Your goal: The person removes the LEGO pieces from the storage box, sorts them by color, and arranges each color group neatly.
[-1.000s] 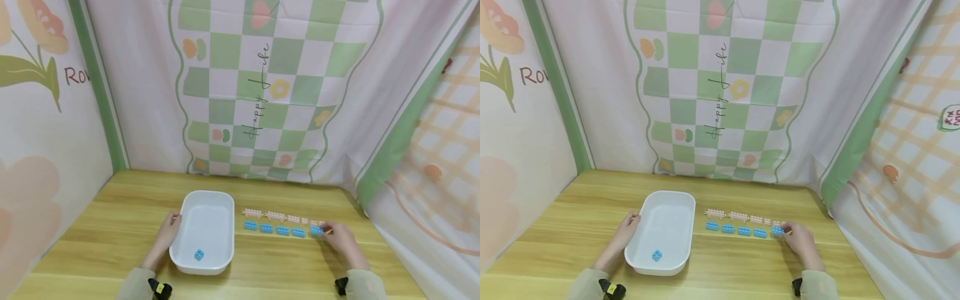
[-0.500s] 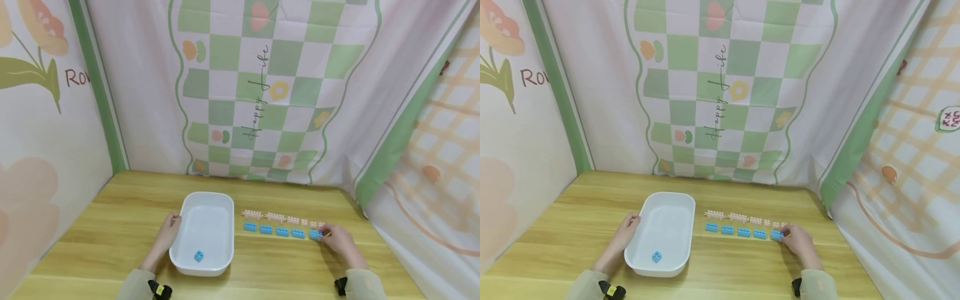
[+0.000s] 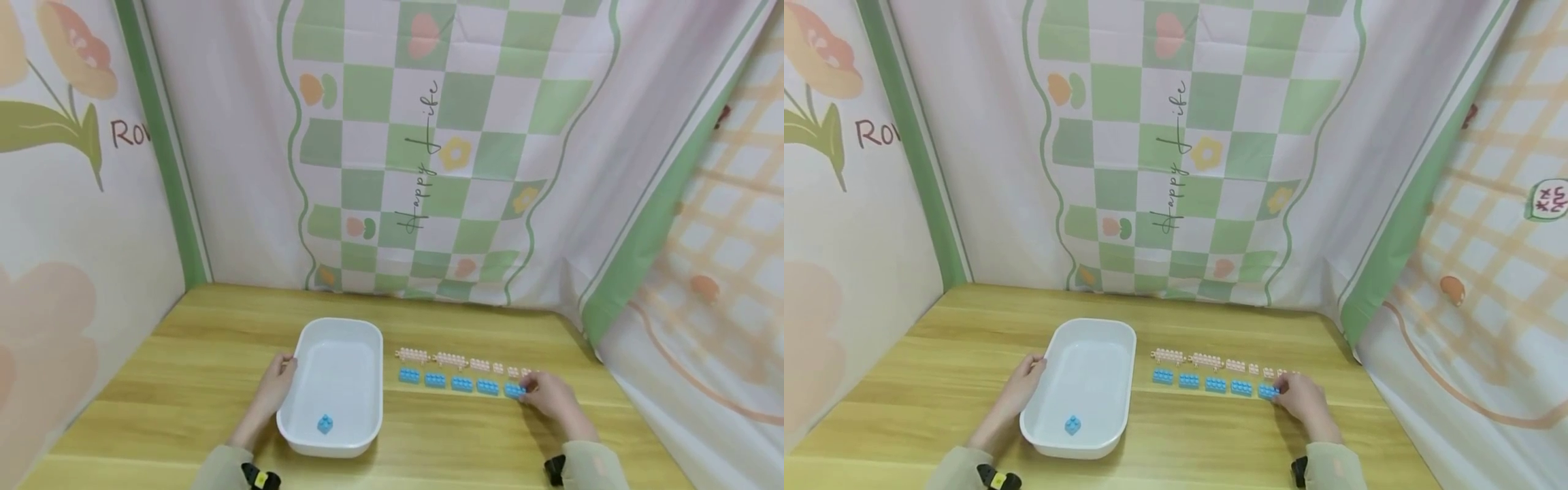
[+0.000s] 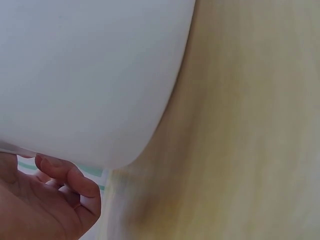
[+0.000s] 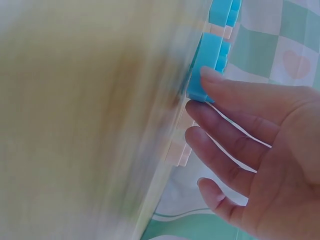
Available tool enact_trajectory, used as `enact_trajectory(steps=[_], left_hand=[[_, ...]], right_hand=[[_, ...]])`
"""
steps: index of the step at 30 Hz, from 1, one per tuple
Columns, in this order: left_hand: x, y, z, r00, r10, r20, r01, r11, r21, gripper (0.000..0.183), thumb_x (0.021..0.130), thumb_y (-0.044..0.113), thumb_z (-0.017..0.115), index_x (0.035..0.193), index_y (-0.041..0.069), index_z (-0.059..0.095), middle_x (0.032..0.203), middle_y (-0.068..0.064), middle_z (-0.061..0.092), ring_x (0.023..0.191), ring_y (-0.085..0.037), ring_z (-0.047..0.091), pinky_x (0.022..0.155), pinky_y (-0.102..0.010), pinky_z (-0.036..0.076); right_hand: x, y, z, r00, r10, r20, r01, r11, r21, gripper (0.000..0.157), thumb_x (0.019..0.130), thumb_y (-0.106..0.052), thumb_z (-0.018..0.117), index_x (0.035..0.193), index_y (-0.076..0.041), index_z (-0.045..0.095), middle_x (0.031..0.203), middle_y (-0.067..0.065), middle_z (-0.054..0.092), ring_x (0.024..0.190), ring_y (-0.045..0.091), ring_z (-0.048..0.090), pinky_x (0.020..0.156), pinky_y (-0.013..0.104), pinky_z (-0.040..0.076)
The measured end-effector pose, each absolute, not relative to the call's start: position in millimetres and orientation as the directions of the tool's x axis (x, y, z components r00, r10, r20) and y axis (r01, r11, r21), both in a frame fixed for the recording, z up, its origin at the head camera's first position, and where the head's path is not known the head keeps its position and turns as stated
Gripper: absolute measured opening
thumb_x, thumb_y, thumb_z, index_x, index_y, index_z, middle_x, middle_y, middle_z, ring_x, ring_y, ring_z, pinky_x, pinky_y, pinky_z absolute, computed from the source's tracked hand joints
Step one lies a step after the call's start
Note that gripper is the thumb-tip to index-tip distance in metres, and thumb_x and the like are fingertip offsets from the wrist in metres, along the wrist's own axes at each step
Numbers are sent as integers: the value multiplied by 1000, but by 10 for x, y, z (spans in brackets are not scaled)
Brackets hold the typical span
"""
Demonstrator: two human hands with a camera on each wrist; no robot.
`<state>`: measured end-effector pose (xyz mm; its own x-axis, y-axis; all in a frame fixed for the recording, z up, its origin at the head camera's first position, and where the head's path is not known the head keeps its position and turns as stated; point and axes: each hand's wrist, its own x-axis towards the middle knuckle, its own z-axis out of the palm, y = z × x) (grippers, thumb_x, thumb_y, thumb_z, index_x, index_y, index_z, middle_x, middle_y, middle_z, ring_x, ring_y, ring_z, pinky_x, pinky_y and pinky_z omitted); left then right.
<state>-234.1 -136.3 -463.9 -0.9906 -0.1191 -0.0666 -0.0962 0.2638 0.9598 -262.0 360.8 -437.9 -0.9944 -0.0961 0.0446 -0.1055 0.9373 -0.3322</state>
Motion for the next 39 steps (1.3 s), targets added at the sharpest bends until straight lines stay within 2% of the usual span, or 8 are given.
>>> enact_trajectory(steps=[4, 8, 14, 23, 34, 39], left_hand=[[-2326, -1363, -4642, -991, -117, -66, -95, 260, 961, 38, 101, 26, 36, 125, -2, 45, 101, -21, 63, 75, -19, 62, 64, -33, 54], [-2331, -1359, -4645, -991, -120, -59, -88, 254, 963, 38, 101, 26, 36, 124, -2, 45, 101, -21, 63, 75, -19, 63, 64, -33, 54], [-2333, -1344, -4645, -990, -127, -58, -88, 241, 967, 38, 100, 26, 36, 124, -2, 45, 101, -21, 63, 75, -18, 63, 64, -33, 54], [-2347, -1341, -4652, -990, -132, -53, -83, 238, 968, 36, 100, 24, 37, 122, -2, 46, 99, -21, 63, 74, -19, 63, 63, -33, 54], [-2339, -1365, -4649, -991, -123, -57, -85, 236, 968, 36, 100, 26, 36, 122, -1, 46, 100, -21, 63, 74, -19, 63, 62, -33, 54], [-2339, -1341, -4653, -992, -115, -59, -83, 225, 971, 38, 100, 28, 37, 124, -1, 45, 101, -21, 63, 74, -20, 63, 63, -34, 54]], right_hand=[[-2619, 3606, -4388, -995, -89, 34, -95, 938, -332, 16, 73, -11, 75, 86, -4, 67, 81, 5, 66, 76, 22, 60, 74, 49, 44], [-2633, 3607, -4390, -996, -88, 18, -89, 933, -349, 24, 73, -9, 74, 94, -1, 66, 84, 6, 65, 78, 24, 60, 75, 50, 44], [-2663, 3620, -4367, -995, -101, 5, -97, 936, -337, 29, 73, -9, 74, 99, 0, 65, 84, 6, 63, 79, 22, 58, 72, 44, 46], [-2590, 3621, -4313, -997, -75, -14, -64, 920, -386, 42, 79, -21, 72, 110, 4, 61, 91, 9, 65, 83, 26, 61, 76, 48, 48], [-2504, 3605, -4242, -990, -74, 117, -119, 888, -444, 33, 88, -19, 63, 111, 5, 61, 95, 13, 67, 83, 24, 61, 71, 39, 51], [-2490, 3436, -4111, -966, -117, 231, -208, 882, -424, 32, 88, -19, 65, 111, 4, 63, 97, 15, 67, 85, 27, 63, 73, 42, 52]])
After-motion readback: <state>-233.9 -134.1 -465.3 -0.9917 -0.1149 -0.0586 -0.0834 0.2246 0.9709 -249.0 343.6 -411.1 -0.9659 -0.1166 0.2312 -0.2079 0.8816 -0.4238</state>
